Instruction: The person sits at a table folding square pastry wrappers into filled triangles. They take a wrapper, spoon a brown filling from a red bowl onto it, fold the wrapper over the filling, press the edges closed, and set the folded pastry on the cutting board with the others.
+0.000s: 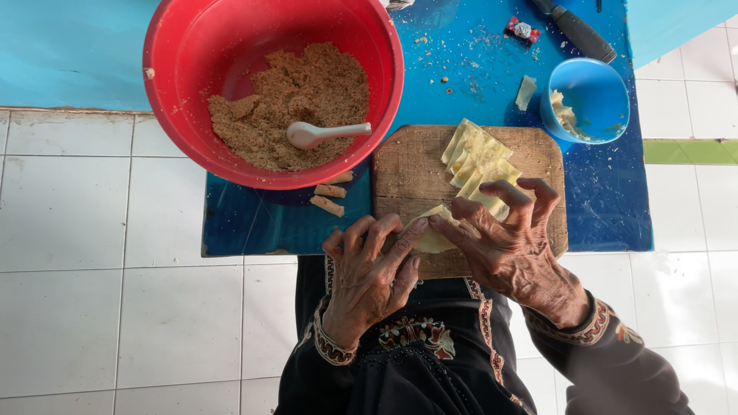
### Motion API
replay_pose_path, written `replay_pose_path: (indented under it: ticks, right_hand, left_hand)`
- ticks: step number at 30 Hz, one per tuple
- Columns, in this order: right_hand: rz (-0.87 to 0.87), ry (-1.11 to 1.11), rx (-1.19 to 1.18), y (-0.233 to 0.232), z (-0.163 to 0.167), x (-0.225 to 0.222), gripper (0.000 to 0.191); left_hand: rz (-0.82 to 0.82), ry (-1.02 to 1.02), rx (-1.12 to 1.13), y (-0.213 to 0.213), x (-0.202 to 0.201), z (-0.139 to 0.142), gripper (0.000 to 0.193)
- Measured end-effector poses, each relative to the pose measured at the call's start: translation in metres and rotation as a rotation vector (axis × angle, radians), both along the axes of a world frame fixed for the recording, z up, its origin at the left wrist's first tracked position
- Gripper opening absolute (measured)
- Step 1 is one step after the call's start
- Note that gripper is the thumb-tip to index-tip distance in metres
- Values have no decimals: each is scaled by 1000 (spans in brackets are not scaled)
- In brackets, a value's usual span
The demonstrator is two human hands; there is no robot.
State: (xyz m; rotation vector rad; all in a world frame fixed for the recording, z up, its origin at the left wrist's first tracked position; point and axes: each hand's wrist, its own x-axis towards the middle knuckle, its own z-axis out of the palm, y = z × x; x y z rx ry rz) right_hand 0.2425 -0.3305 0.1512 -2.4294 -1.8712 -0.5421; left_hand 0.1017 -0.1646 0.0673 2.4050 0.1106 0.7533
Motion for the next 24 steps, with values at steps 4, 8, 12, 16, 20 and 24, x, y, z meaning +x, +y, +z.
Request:
replay_pose_path:
  ticks: [4,8,12,16,20,24]
  right_hand:
    - [-15,-38,41,-2,4,1,45]
    - [-55,7,90,-5,8,9,43]
    - [-108,70,100,-4,7,10,41]
    - [-18,40,111,10,0,15,40]
    - [-87,76,136,12,4,22,46]
    - [-56,95,130,9,7,21,44]
  left_hand:
    - [2,3,-5,-2,-1,0,51]
    - [6,4,1,-3,-1,0,51]
    - [5,-5,0,-2,0,0,52]
    - [5,-8,0,-2,1,-1,52]
    - [9,-13,-11,-2,0,-2,52]
    - [6,-8,-21,-1,-1,-1,51]
